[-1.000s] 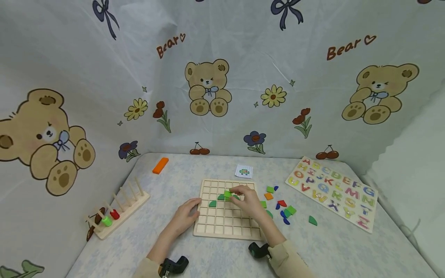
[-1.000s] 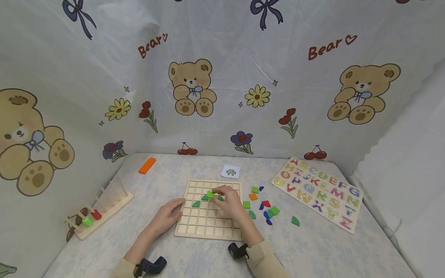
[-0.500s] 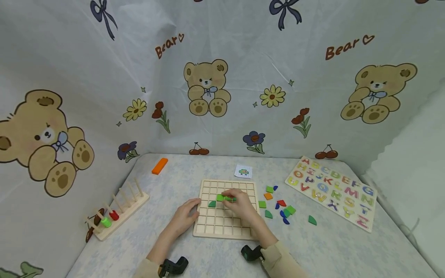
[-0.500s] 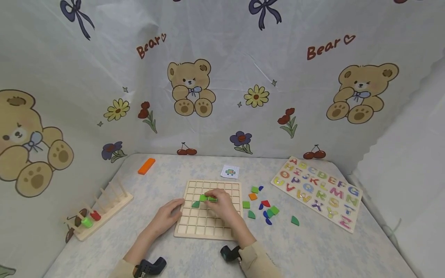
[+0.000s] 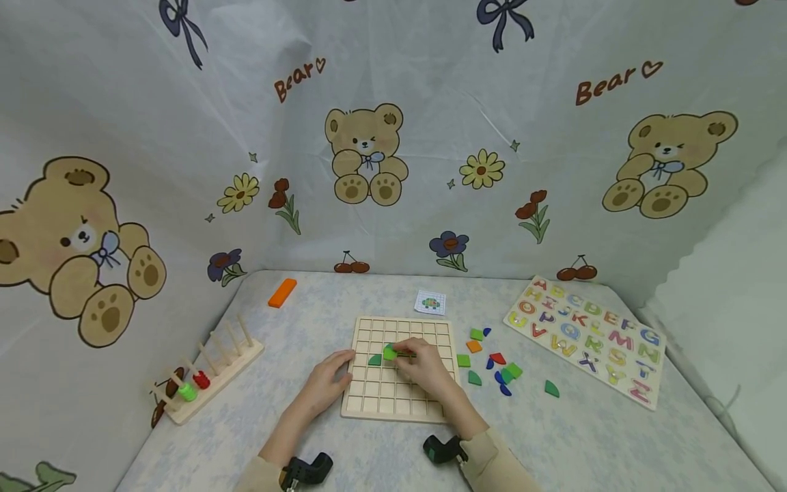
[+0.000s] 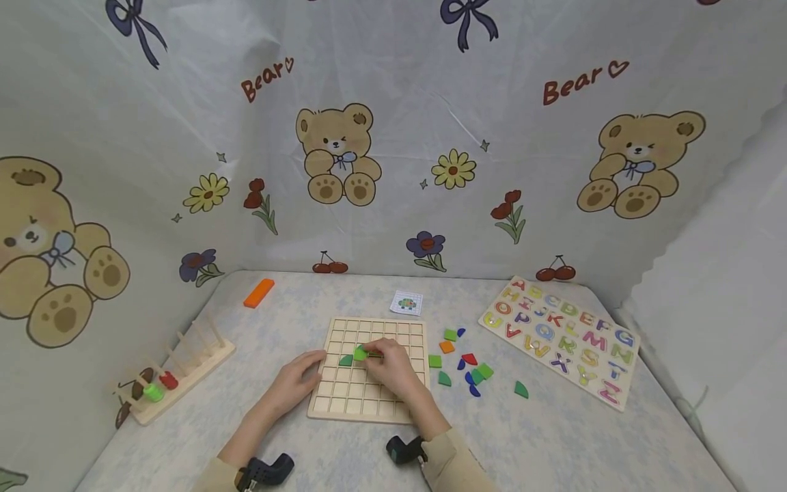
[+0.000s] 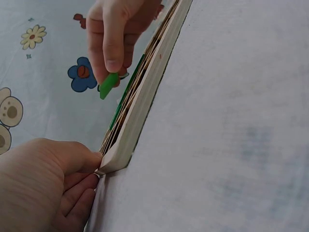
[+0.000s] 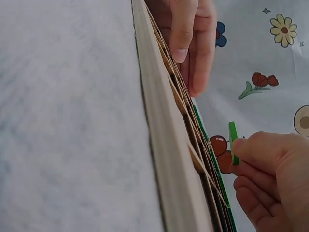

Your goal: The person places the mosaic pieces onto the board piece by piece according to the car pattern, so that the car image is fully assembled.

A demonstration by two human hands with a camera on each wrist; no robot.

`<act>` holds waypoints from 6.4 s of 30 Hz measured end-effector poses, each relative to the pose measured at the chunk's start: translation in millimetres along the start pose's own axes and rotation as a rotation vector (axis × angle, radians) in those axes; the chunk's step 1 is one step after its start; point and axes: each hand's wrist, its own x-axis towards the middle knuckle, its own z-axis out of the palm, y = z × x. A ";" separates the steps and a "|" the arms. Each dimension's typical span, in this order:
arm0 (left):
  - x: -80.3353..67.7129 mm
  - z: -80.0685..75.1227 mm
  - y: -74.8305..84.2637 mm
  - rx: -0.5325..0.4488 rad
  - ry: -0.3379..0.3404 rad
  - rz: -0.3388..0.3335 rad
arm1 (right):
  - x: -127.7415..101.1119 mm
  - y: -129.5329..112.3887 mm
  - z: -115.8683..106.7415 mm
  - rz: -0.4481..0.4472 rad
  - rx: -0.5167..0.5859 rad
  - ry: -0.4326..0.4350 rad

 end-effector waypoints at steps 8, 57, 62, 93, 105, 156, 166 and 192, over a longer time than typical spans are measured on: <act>-0.3 -0.4 2.1 0.004 -0.004 -0.007 | -1.3 7.0 3.1 -0.031 -0.086 -0.001; -0.5 -0.1 0.0 -0.010 -0.005 -0.001 | -1.1 19.4 -76.3 0.258 0.373 0.203; -0.6 -0.2 0.3 -0.027 -0.012 -0.021 | -12.7 37.0 -93.4 0.271 0.258 0.289; 0.1 -0.4 0.8 -0.022 -0.011 -0.032 | -37.8 97.6 -100.4 0.369 -0.144 0.284; -0.2 0.4 -0.2 -0.012 -0.006 -0.026 | -37.5 98.4 -98.0 0.324 -0.275 0.260; -1.3 0.1 1.7 -0.016 0.009 -0.008 | -26.7 56.7 -104.7 0.289 -0.092 0.216; -0.7 -0.2 2.4 -0.007 0.009 -0.002 | -19.6 28.1 -93.7 0.220 -0.041 0.154; -1.3 -1.4 2.8 -0.007 0.012 0.004 | -9.4 0.5 -41.1 0.070 0.040 0.004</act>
